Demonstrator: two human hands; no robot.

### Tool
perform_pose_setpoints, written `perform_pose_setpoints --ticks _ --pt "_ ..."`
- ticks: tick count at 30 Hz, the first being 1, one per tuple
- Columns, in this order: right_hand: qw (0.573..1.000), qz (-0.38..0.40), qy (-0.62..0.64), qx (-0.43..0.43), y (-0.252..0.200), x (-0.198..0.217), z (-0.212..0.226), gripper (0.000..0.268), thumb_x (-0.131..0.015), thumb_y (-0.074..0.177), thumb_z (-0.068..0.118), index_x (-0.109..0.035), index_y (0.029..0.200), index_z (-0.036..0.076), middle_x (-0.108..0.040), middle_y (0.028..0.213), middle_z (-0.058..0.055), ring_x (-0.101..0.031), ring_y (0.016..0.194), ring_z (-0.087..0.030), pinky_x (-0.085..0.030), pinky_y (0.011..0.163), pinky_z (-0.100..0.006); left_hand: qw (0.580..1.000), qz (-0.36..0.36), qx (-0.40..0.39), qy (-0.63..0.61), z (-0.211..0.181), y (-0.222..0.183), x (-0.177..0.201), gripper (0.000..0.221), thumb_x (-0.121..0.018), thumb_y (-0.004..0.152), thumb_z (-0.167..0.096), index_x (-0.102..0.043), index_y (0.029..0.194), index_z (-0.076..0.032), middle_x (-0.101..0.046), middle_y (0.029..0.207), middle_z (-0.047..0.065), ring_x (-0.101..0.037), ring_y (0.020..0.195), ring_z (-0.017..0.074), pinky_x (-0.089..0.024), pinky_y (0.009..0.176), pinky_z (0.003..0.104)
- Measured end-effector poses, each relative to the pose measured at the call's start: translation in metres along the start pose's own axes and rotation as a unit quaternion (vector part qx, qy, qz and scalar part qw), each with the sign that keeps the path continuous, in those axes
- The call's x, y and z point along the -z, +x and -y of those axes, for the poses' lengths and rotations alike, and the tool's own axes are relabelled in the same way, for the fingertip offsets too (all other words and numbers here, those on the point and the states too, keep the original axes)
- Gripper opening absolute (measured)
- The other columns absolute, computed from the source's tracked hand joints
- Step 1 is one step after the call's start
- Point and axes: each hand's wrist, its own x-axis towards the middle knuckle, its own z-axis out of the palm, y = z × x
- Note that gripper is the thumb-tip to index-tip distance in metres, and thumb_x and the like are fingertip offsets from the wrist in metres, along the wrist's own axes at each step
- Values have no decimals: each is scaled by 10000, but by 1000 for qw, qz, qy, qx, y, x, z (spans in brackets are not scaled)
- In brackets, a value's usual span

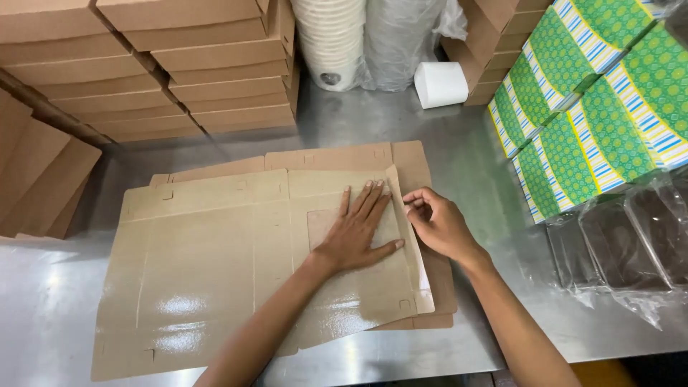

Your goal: Assembling and folding cardboard box lids with clear windows on a stainless steel prep table.

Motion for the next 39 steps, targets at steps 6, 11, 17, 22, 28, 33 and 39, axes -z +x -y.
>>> perform_pose_setpoints --ticks 6,11,17,22,28,33,39 --pt "998 2 -18 57 -6 -9 9 201 -661 897 131 -741 1078 96 -762 871 -100 -714 855 -233 -561 786 -374 993 -38 -4 -115 -2 -3 10 905 -495 974 -548 -113 1630 -55 -144 1669 262 -150 1555 409 30 1232 644" --pt "990 6 -94 104 -8 -8 18 190 -684 900 151 -739 1074 96 -744 878 -87 -719 890 -279 -545 803 -393 993 -44 -19 -111 3 -4 8 1070 -622 866 -657 -152 1622 -61 -83 1680 276 -144 1548 450 9 1228 676" --pt "980 48 -177 78 -3 -10 4 316 -683 911 281 -720 1207 176 -658 1045 -35 -622 1080 -282 -442 953 -462 996 6 1 -86 7 -5 25 1217 -697 732 -733 -265 1574 32 -90 1693 236 -49 1569 426 -86 1266 587" --pt "981 35 -186 51 2 -23 -1 291 -659 938 326 -726 1205 232 -582 1110 -29 -559 1157 -287 -405 982 -469 997 65 12 -48 4 -8 38 1320 -704 661 -783 -237 1589 31 -133 1687 233 -39 1571 419 -85 1266 569" --pt "980 -11 -194 41 41 -27 -20 292 -667 942 446 -694 1105 206 -534 1125 -41 -514 1202 -287 -375 986 -464 991 123 41 -35 -7 -5 52 1419 -770 589 -752 -148 1615 5 -80 1707 208 12 1576 401 -31 1279 522" --pt "983 -18 -183 25 64 -30 -14 249 -696 939 401 -649 1035 176 -545 1119 -77 -511 1216 -316 -351 994 -493 989 131 53 -34 -7 -5 53 1446 -756 564 -768 -116 1626 -24 -76 1713 180 4 1578 384 -33 1284 507" --pt "979 4 -202 25 44 -21 -12 306 -730 910 412 -639 1070 167 -519 1157 -83 -483 1220 -320 -341 1002 -494 989 135 56 -29 -9 -4 56 1433 -759 570 -754 -132 1615 -1 -96 1706 197 -8 1579 382 -16 1288 487"
